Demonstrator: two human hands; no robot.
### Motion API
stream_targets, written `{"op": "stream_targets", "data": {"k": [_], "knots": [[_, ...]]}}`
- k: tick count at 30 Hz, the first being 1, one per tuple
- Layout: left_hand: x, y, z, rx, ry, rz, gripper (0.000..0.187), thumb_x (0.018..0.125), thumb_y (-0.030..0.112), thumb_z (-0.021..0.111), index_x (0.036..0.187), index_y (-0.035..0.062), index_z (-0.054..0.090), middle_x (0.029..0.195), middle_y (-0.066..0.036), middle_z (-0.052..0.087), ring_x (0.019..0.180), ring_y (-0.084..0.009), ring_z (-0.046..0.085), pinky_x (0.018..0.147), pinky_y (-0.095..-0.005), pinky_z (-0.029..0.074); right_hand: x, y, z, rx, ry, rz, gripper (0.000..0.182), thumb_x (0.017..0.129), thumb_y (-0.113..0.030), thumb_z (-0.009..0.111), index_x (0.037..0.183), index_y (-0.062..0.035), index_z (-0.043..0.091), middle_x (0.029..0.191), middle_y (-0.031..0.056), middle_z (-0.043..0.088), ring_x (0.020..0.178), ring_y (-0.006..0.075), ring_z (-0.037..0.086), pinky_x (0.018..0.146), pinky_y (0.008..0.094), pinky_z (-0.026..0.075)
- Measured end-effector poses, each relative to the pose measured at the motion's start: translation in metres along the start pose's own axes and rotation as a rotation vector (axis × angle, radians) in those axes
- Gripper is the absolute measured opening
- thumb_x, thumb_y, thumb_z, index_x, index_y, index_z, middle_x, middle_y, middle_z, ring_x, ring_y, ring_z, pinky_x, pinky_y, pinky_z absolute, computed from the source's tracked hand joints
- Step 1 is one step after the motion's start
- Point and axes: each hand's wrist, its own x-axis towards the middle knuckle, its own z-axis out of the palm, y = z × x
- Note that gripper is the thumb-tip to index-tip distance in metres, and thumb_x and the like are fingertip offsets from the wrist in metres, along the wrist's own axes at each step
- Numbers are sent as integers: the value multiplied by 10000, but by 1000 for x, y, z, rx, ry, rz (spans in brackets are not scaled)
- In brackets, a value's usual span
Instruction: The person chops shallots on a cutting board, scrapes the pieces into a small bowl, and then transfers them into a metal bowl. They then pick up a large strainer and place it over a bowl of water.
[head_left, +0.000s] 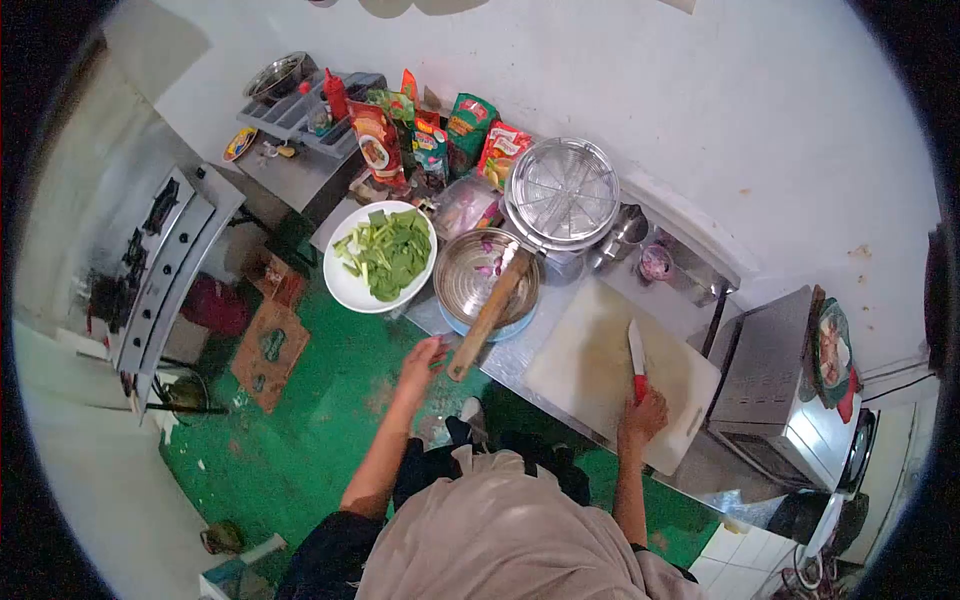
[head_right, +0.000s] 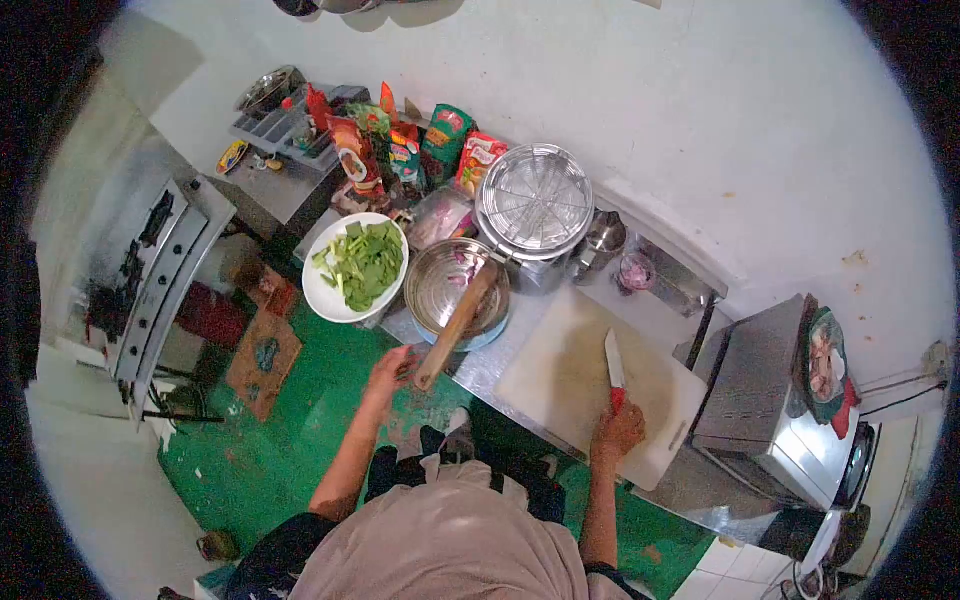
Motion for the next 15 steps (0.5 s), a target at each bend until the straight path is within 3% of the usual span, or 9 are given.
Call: {"op": "stream_targets", "data": {"k": [2, 4, 6, 7, 9, 12, 13, 15], "knots": [[26, 5, 11, -45, 13, 27, 489, 909, 367, 544, 1281, 61, 458, 1120, -85, 585, 942, -171, 568, 781, -326, 469, -12, -18, 6, 32, 264, -98, 434, 799, -173, 643, 1192, -55, 502, 1131, 165, 533, 1062, 372, 488, 915, 426, 398], [45, 6, 20, -108, 63, 102, 506, 896, 327, 584, 1298, 60, 434, 1085, -77, 584, 824, -151, 585, 680, -295, 495, -28, -58, 17, 441, 202, -265, 382, 809, -172, 638, 1159, -49, 547, 1118, 167, 561, 1060, 328, 519, 924, 405, 401], [53, 18, 26, -73, 115, 122, 528, 881, 297, 611, 1307, 55, 414, 1041, -68, 582, 740, -134, 581, 594, -269, 487, -41, -126, -8, 765, -370, -183, 339, 842, -196, 613, 1134, -30, 570, 1132, 156, 571, 1067, 271, 542, 926, 367, 411], [57, 23, 28, -60, 145, 134, 541, 874, 283, 625, 1311, 53, 405, 1018, -64, 580, 699, -126, 579, 551, -256, 483, -45, -137, 37, 865, -519, -252, 338, 872, -216, 581, 1141, -14, 554, 1159, 125, 561, 1082, 242, 542, 890, 335, 439], [68, 24, 27, 49, 116, 157, 554, 859, 290, 641, 1308, 67, 405, 1076, -86, 563, 673, -128, 575, 523, -260, 479, -54, -192, 46, 1303, -795, -118, 349, 888, -208, 572, 1180, -24, 516, 1083, 90, 594, 1015, 210, 579, 831, 327, 476], [86, 13, 22, 163, 96, 208, 550, 840, 261, 663, 1297, 78, 417, 1107, -103, 558, 645, -123, 569, 485, -253, 468, -56, -244, 36, 1717, -1107, 341, 371, 874, -165, 595, 1200, -39, 471, 966, 89, 615, 877, 210, 623, 766, 361, 504], [94, 7, 21, 195, 89, 230, 545, 834, 245, 669, 1292, 80, 423, 1108, -106, 560, 637, -121, 567, 473, -248, 463, -58, -251, 32, 1745, -1131, 325, 373, 869, -159, 603, 1195, -43, 465, 924, 88, 611, 835, 211, 626, 749, 367, 509], [104, -4, 19, 319, 162, 328, 535, 772, 193, 704, 1224, 21, 476, 1119, -170, 572, 960, -271, 573, 817, -374, 454, -63, -261, 24, 1794, -1180, 294, 378, 859, -148, 620, 1184, -51, 452, 842, 85, 602, 749, 213, 632, 716, 379, 519]]}}
